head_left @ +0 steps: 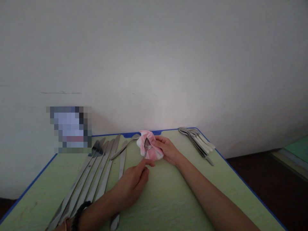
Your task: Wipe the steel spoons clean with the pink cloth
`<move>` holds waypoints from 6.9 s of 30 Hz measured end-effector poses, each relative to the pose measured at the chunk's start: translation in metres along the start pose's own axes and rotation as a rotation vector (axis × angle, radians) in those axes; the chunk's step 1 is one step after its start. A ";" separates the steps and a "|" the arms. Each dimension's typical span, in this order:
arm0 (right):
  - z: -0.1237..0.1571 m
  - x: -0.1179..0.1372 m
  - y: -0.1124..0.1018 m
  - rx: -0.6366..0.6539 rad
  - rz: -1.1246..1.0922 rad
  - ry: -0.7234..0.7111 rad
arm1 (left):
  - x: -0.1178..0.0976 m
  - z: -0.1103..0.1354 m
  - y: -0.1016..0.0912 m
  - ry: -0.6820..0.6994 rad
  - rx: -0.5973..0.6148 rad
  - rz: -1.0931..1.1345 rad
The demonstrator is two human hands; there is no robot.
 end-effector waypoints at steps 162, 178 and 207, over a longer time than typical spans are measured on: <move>0.003 0.002 0.008 0.150 -0.170 -0.014 | -0.017 0.003 0.016 0.275 0.218 -0.228; 0.008 0.005 0.015 0.217 -0.114 0.022 | -0.018 0.004 0.015 0.265 0.188 -0.277; 0.005 -0.003 0.007 0.161 -0.100 0.053 | -0.019 0.006 0.016 0.246 0.202 -0.323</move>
Point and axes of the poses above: each hand's wrist, its own z-axis away from the middle knuckle, its own y-axis out of the palm, x = y × z, the point moved 7 cm from there along -z, towards the middle knuckle, and after that the axes turned 9 degrees about x, right-handed, at the moved point
